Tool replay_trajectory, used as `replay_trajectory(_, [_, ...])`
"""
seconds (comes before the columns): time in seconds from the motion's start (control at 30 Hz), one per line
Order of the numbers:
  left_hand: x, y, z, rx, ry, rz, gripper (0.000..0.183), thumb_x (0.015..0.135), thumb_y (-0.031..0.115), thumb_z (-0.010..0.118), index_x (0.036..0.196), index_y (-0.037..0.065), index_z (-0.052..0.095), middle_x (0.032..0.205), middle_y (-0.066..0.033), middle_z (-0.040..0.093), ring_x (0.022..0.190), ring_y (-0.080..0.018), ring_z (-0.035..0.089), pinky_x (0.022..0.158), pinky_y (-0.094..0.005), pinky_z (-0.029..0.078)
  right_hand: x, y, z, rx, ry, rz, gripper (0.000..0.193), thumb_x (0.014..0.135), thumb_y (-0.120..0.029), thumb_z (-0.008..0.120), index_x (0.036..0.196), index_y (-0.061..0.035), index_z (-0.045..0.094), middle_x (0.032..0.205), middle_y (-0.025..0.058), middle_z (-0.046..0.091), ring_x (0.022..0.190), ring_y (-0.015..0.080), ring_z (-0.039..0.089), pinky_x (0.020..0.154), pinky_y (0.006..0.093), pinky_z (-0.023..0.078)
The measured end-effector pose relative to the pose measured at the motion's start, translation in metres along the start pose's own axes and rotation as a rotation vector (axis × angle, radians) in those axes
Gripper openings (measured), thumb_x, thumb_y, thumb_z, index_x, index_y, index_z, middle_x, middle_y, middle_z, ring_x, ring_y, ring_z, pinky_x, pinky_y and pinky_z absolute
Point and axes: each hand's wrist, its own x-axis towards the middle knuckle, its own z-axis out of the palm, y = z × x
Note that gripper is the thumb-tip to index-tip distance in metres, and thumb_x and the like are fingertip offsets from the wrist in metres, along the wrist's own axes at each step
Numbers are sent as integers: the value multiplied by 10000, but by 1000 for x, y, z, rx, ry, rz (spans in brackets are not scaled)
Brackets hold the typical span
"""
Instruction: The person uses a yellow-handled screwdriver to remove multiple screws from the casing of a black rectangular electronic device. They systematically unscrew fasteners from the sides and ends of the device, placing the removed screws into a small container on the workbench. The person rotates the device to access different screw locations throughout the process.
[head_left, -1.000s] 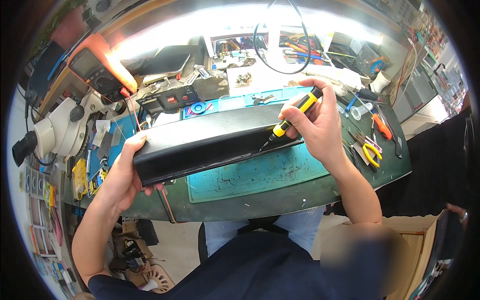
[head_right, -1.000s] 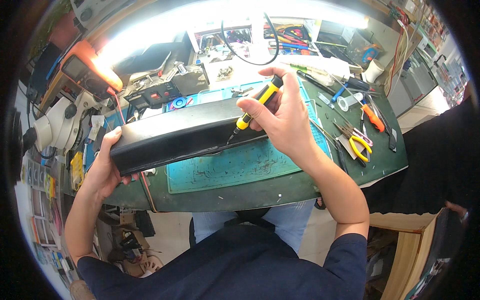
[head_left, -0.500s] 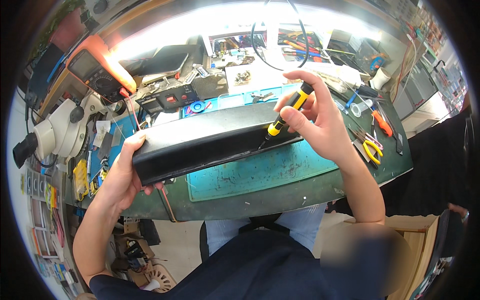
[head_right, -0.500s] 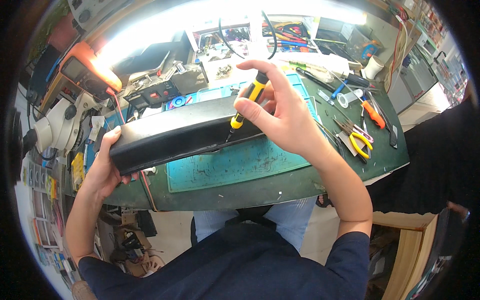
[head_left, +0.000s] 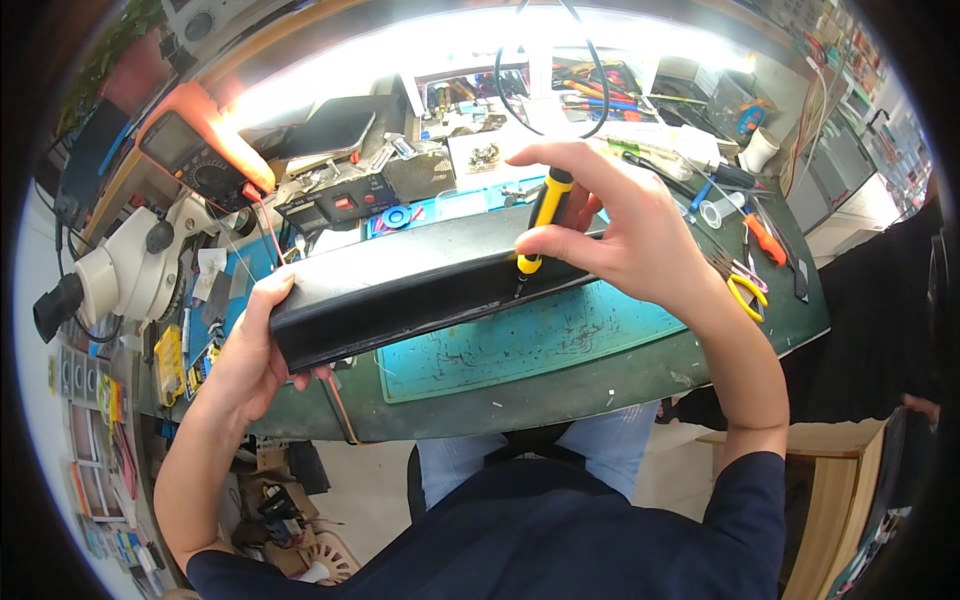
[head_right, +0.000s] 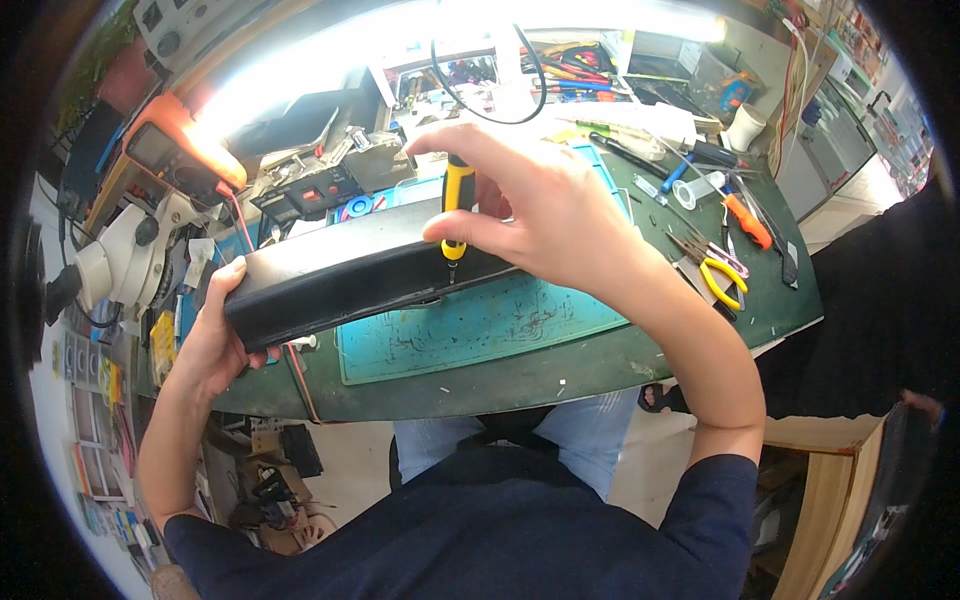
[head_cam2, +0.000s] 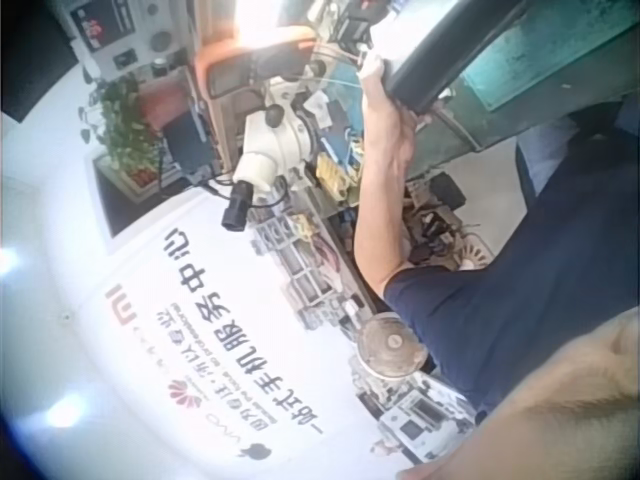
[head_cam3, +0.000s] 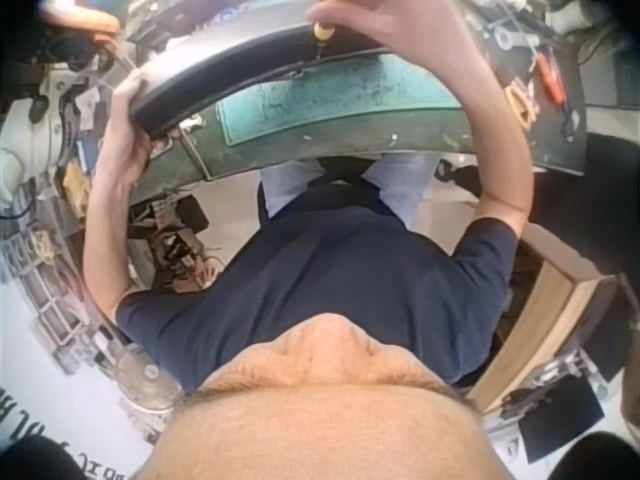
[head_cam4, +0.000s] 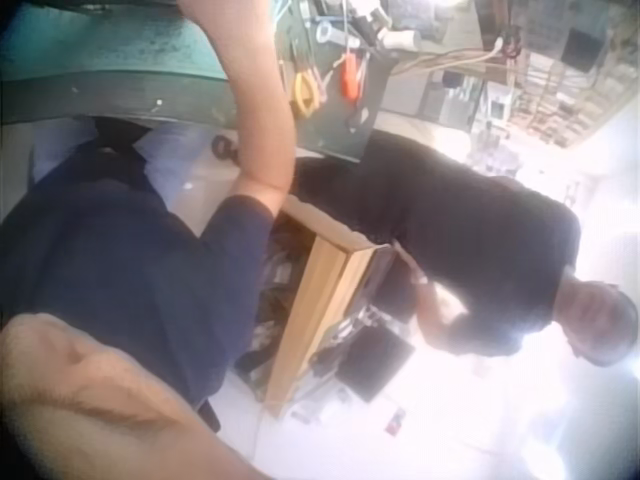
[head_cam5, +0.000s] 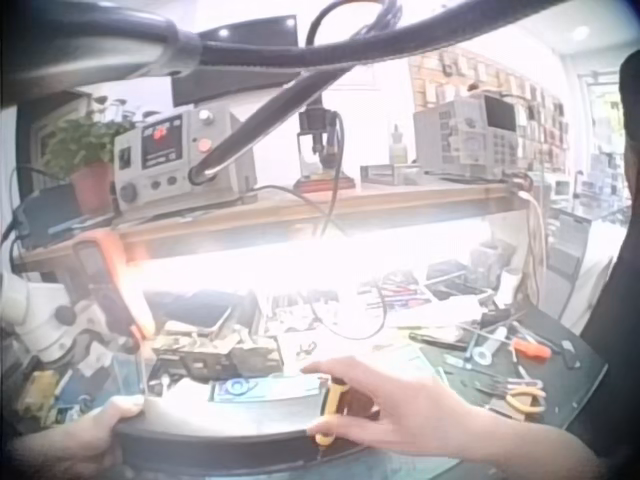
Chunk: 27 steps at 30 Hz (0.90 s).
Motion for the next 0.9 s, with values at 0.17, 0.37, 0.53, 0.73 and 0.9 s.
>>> replay_trajectory(0.17, [0,1,2,0,5,-8,628,1025,551,442,1375,35,514,919,-112,728,609,-186,701,417,-253,467,0,14,13,431,86,-19,610,862,-218,845,1421,-155,608,1284,61,677,851,92,646,728,243,550])
replay_trajectory(0.37, [-2,4,7,16,25,-3,627,1022,563,445,1370,47,526,906,-104,724,608,-178,697,424,-248,467,-4,10,11,249,131,-5,638,897,-179,810,1480,-134,556,1155,51,680,843,96,671,737,239,539])
replay_trajectory(0.53, [-5,4,8,36,50,8,620,1019,579,450,1302,40,565,882,-95,724,607,-176,696,423,-256,463,-3,3,4,63,39,5,681,929,-76,707,1557,-123,448,1227,85,660,918,144,688,820,273,557])
replay_trajectory(0.73, [-5,8,10,58,52,-4,637,1013,601,457,1269,31,581,872,-96,722,607,-171,693,423,-256,460,-2,15,15,510,73,-2,683,905,-152,772,1533,-160,503,1183,102,677,899,145,684,837,287,568])
replay_trajectory(0.9, [-4,7,10,57,52,-1,662,1000,627,462,1255,29,586,868,-96,720,600,-164,685,422,-251,457,-5,11,13,446,75,26,682,944,-89,701,1574,-152,445,1188,102,685,949,165,681,896,308,564])
